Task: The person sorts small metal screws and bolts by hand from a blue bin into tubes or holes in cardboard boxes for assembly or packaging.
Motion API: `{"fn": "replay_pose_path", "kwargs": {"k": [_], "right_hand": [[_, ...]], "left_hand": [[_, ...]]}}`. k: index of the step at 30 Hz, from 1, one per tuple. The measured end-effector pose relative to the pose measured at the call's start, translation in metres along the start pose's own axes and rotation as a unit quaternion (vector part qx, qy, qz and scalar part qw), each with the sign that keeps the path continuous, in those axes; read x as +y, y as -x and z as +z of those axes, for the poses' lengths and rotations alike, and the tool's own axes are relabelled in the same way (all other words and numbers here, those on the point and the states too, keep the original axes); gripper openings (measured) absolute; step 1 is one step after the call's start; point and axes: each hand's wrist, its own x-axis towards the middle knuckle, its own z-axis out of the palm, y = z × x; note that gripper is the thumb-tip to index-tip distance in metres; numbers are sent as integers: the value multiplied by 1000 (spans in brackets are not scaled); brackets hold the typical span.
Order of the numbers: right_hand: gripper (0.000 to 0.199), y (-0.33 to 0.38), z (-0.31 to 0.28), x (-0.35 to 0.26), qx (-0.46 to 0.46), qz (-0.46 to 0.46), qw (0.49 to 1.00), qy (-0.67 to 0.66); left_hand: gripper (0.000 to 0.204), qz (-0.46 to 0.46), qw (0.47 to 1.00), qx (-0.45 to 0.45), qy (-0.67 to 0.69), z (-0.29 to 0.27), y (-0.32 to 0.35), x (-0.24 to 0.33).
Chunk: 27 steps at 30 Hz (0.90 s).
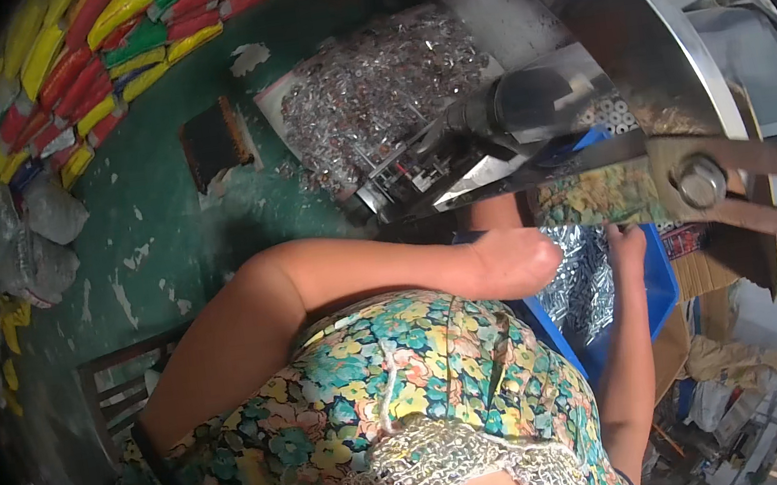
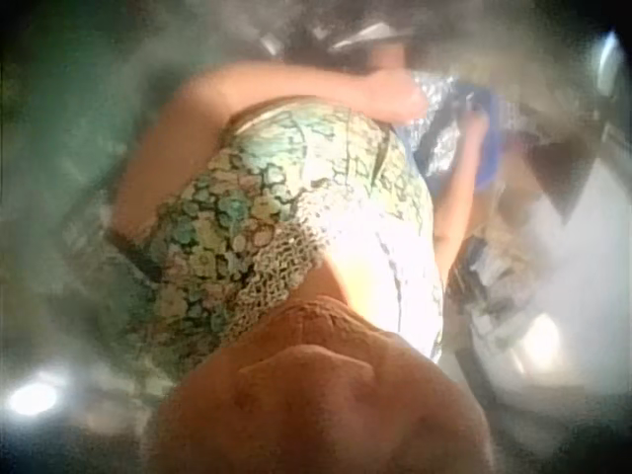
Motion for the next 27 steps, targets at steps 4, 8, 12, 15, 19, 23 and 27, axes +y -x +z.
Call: {"fn": "replay_pose_path", "kwargs": {"k": [4, 8, 12, 15, 19, 23, 27], "right_hand": [[30, 18, -37, -98, -130, 127, 839, -513], [20, -39, -7, -120, 41, -65, 893, -444], [31, -44, -33, -198, -47, -25, 835, -547], [38, -6, -53, -160, -34, -31, 810, -585], [30, 88, -74, -50, 49, 51, 819, -569], [24, 211, -85, 81, 199, 214, 785, -546], [26, 351, -72, 185, 342, 335, 706, -522]], "left_hand": [[17, 18, 999, 28, 22, 8, 6, -7], [17, 87, 992, 35, -78, 6, -7, -1], [16, 67, 989, 42, -124, 3, -4, 0], [18, 45, 991, 33, -119, 3, -6, 4], [22, 18, 989, 40, -143, 2, -6, 19], [19, -20, 975, -11, -219, 2, -11, 21], [19, -19, 976, 49, -213, 11, -12, 23]]}}
